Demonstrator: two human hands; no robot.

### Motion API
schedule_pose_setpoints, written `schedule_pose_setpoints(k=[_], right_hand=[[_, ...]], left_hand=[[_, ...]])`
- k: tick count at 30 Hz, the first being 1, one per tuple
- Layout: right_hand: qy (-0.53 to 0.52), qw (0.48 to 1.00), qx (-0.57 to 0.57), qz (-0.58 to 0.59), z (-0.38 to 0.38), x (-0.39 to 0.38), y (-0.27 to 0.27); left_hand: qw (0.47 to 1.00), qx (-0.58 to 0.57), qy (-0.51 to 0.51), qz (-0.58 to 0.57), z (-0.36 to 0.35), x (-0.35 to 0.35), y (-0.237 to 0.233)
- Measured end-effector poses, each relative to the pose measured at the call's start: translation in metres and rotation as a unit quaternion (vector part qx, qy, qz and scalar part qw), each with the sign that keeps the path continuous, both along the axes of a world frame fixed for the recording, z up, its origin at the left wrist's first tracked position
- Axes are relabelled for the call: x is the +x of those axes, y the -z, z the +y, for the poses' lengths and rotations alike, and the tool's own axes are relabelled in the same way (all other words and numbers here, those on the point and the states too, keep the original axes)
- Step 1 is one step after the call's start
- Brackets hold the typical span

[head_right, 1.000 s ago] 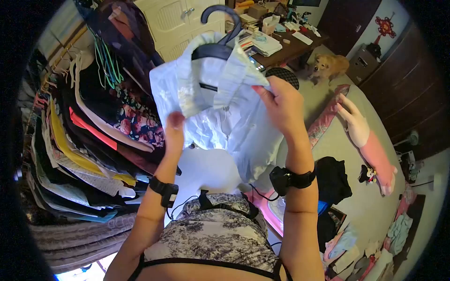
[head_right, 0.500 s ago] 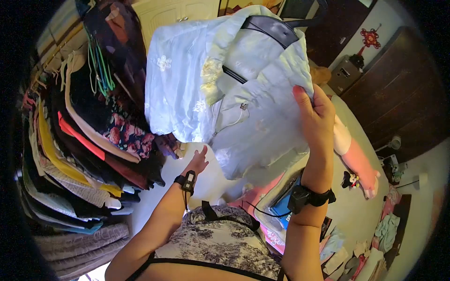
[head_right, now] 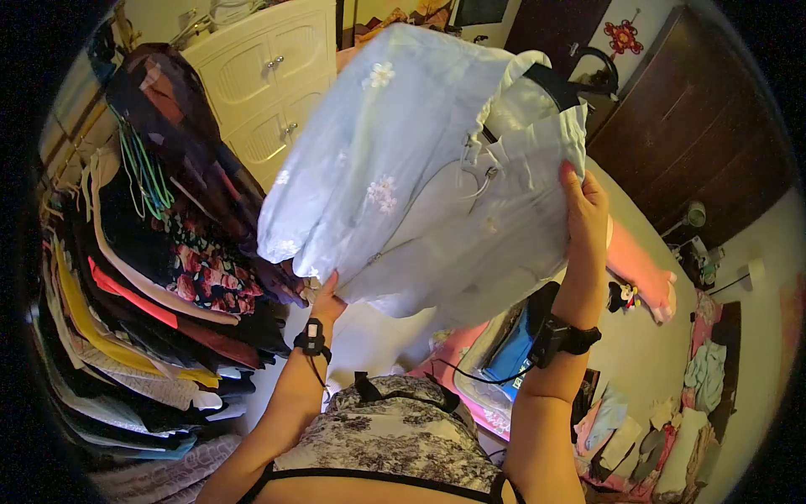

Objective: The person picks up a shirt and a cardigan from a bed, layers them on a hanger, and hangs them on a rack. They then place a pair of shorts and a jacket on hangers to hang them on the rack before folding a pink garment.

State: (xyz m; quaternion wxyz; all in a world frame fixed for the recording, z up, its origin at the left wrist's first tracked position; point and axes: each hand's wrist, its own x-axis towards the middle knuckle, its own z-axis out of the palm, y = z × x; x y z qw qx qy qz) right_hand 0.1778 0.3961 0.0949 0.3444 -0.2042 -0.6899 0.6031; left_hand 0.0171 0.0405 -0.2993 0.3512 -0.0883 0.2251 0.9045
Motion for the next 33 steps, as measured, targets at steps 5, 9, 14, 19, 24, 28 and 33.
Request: schedule_pose_setpoints(k=[5,9,14,19,24,28,33], right_hand=[[0.079,0.994,-0.041,-0.07,0.021,-0.001,0.039],[0.066,0.991,-0.102,-0.052,0.071,-0.008,0.129],[0.085,0.978,-0.092,-0.165,0.092,-0.013,0.26],[0.128,0.917,-0.013,-0.377,0.054,-0.013,0.356],[0.046,0.884,0.043,-0.463,-0.015,-0.011,0.415],[-0.052,0.856,0.028,-0.514,-0.063,-0.003,0.466],[-0.153,0.888,0.031,-0.432,-0.091,-0.006,0.427]], left_hand=[[0.999,-0.017,-0.019,-0.036,-0.048,0.004,-0.037],[0.997,-0.05,0.008,0.056,-0.094,0.005,-0.068],[0.976,-0.148,-0.036,0.157,-0.115,0.017,-0.147],[0.975,-0.135,-0.046,0.168,-0.081,0.033,-0.236],[0.97,-0.121,-0.003,0.21,-0.045,0.043,-0.275],[0.976,-0.115,0.031,0.18,-0.015,0.047,-0.283],[0.975,-0.158,0.039,0.151,-0.003,0.053,-0.279]])
